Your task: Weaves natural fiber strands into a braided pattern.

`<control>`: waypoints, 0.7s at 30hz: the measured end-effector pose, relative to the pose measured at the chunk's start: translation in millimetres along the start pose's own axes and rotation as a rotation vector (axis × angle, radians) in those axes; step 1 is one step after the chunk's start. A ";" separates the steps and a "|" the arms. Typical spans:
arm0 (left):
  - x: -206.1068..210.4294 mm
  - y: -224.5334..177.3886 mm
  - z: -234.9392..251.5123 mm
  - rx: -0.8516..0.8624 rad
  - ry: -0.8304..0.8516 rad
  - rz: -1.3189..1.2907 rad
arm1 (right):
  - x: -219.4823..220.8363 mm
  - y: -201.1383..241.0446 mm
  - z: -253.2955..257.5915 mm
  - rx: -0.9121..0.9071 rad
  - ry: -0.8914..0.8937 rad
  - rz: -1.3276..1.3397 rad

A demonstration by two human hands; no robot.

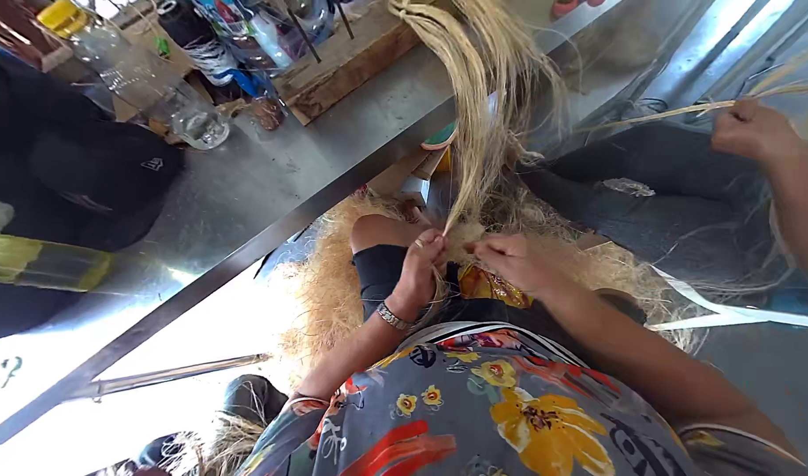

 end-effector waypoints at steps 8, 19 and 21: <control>26.0 19.5 1.5 0.025 0.157 -0.063 | 44.3 12.3 14.7 -0.064 0.022 0.605; 42.3 -23.8 -33.1 0.444 0.618 0.695 | -52.9 41.4 33.9 -0.108 -0.051 0.814; 29.7 -15.0 -30.8 0.200 0.688 1.188 | -79.8 41.9 37.0 -0.037 -0.097 0.402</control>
Point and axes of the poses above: each hand's wrist, its own z-axis towards the middle knuckle, its own x-axis out of the palm, y = z × x, the point moved 7 cm from there along z, towards the middle knuckle, and after that the axes turned 4 degrees about x, right-handed, at the moved point
